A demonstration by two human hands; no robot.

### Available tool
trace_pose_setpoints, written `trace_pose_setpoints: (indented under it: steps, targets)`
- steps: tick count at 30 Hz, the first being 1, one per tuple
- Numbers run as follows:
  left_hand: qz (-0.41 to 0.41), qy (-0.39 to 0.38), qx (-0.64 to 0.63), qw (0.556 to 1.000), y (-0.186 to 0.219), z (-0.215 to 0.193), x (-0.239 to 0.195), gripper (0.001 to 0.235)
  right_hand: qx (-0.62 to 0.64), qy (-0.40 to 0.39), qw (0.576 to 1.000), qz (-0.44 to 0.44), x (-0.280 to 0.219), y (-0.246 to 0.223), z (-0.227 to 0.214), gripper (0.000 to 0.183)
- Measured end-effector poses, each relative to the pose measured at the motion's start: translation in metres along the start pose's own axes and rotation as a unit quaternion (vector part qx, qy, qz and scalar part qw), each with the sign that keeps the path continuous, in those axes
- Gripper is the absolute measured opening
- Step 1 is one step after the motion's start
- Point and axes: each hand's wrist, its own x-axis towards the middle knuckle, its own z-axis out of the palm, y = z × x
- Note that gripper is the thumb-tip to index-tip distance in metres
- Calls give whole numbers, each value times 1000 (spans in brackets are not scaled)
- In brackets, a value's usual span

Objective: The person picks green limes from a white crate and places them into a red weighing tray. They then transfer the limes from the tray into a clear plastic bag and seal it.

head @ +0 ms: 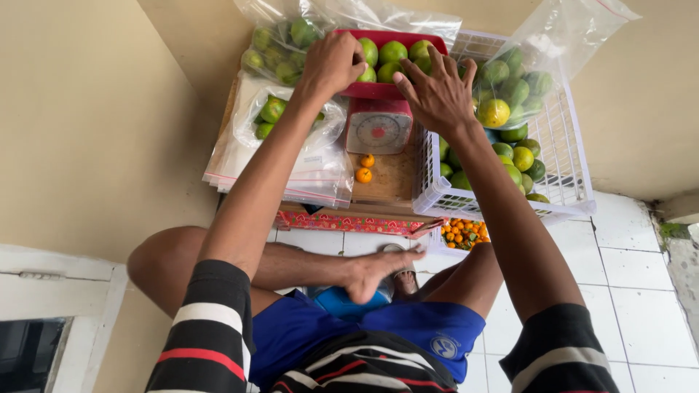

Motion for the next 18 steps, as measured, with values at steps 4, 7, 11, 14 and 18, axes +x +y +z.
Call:
trace_pose_setpoints:
  steps: [4, 7, 11, 14, 18]
  targets:
    - [-33, -71, -7, 997, 10, -16, -3, 10, -1, -25, 999, -24, 5, 2, -8, 67]
    - [-6, -68, 10, 998, 2, -11, 0, 13, 23, -49, 998, -32, 7, 3, -19, 71]
    - [15, -30, -5, 999, -26, 14, 4, 14, 13, -19, 998, -65, 5, 5, -21, 73]
    - [31, -3, -5, 999, -13, 1, -1, 15, 3, -1, 996, -84, 9, 13, -16, 64]
    - [-21, -81, -55, 995, 9, -21, -18, 16, -30, -12, 994, -106, 13, 25, -11, 49]
